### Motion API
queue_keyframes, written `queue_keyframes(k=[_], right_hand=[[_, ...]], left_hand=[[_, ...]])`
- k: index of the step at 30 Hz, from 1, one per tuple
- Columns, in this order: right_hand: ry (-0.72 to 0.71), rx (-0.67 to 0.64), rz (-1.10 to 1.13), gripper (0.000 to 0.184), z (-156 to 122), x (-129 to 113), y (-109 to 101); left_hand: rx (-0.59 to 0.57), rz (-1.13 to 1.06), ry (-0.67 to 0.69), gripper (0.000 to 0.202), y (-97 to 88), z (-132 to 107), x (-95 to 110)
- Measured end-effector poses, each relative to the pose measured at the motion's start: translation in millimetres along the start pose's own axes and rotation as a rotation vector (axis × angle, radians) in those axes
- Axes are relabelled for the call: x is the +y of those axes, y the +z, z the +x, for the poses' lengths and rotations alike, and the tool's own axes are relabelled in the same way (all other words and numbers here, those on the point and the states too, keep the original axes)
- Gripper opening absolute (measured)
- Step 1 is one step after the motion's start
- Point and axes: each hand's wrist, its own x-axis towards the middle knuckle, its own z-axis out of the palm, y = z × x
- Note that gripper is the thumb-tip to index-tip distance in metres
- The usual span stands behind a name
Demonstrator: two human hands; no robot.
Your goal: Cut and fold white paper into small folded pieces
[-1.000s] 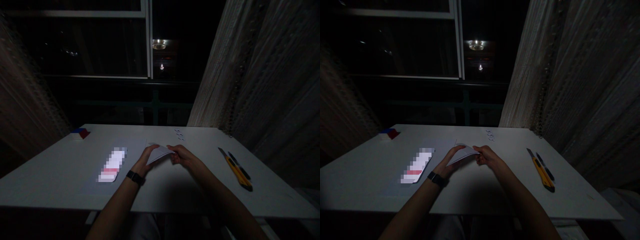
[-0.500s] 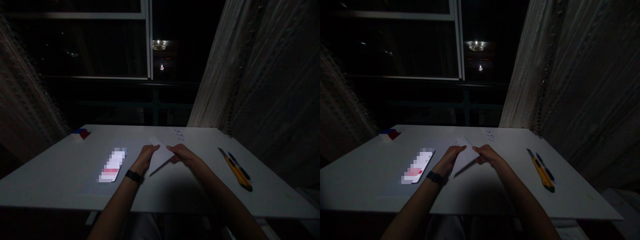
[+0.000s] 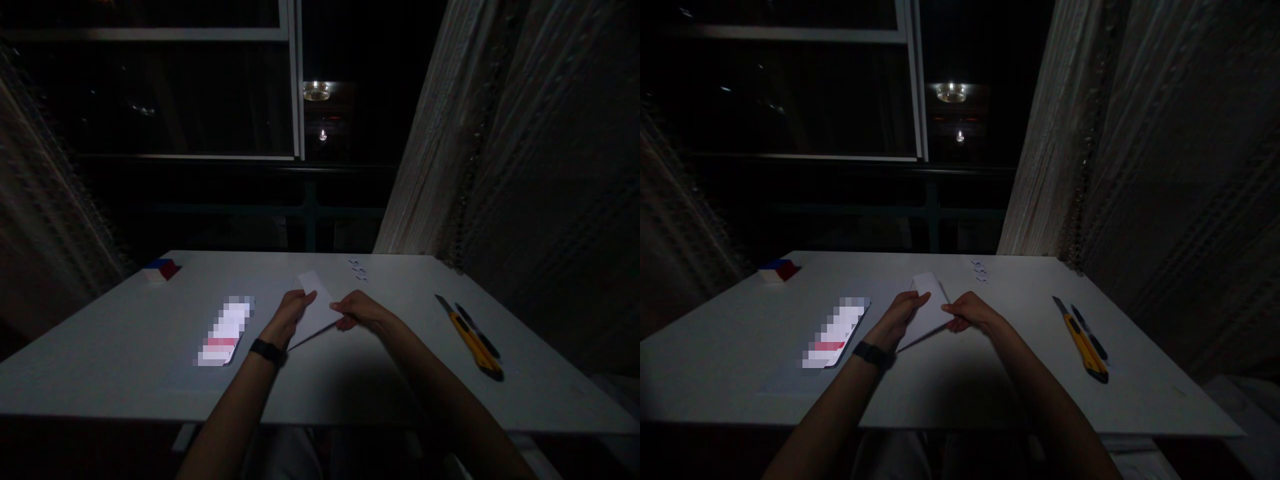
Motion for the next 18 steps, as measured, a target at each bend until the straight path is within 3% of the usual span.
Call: queue_keyframes(k=[18], right_hand=[[-0.108,-0.032,-0.180,0.043,-3.7,-0.6,-0.6]], left_hand=[[-0.050,0.021,0.068,0.035,-0.6,-2.0,2.3]])
